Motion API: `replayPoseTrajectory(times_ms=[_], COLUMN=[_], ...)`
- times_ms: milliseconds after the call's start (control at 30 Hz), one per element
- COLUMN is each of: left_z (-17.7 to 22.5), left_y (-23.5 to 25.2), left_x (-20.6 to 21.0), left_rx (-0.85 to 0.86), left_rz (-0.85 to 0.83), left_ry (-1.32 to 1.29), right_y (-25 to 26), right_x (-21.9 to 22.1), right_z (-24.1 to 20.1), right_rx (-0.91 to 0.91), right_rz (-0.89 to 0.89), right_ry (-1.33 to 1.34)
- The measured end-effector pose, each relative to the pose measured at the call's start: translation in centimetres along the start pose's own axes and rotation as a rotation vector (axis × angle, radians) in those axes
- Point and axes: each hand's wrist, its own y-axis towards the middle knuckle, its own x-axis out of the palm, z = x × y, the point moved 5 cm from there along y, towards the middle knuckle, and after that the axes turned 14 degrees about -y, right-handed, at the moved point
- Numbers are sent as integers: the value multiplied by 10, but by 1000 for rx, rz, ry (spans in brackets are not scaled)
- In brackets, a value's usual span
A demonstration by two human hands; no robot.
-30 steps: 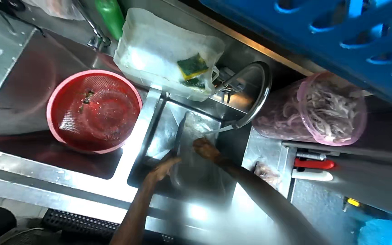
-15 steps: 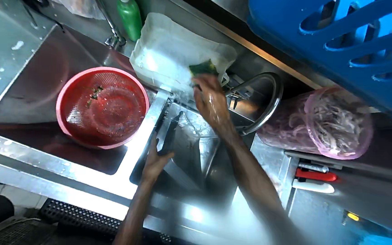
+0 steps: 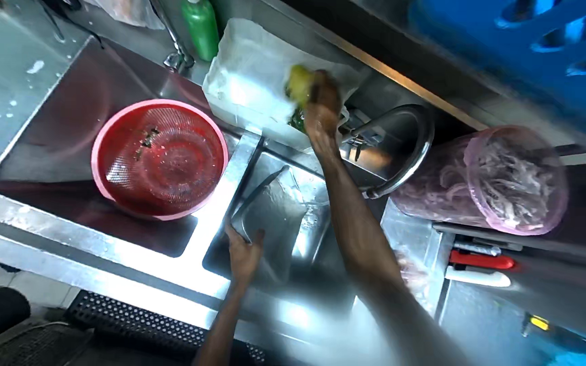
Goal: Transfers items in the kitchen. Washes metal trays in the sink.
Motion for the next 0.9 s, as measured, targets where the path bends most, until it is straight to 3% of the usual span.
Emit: replayPoseTrajectory(times_ms=[67,133,200,267,367,400,433,500,600,667,800,867,900], left_z=[-10,-12,-8,-7,-5,-3,1,11,21,26,30,29,30], left_y=[6,12,16,17,15,13,10,7,5,8,11,4,-2], left_x=[-10,-14,-13,-14,-16,-17,-18,-23,-31,-27,-19,-20,-22], left_rx=[1,-1,3,20,5,2,13,60,81,58,38,30,25], left_rz=[24,20,-19,-47,-56,-60,-66,-88,-95,-97,-157,-173,-161], left_ry=[-13,3,0,-69,-254,-304,-343,-424,-488,-488,-445,-341,-267], right_y=[-38,-95,-156,-205,-274,-290,-301,-308,-326,-341,-336,-321,-311], right_x=[-37,-68,-70,-27,68,95,117,137,131,104,93,109,118], right_z=[4,15,30,46,66,72,77,81,59,28,-3,11,22], right_rx=[35,12,59,236,868,958,934,718,356,173,156,91,49], right_rz=[340,380,156,-61,-466,-552,-577,-512,-484,-519,-691,-621,-528], right_ry=[243,405,488,704,946,893,783,458,230,440,1186,1156,984])
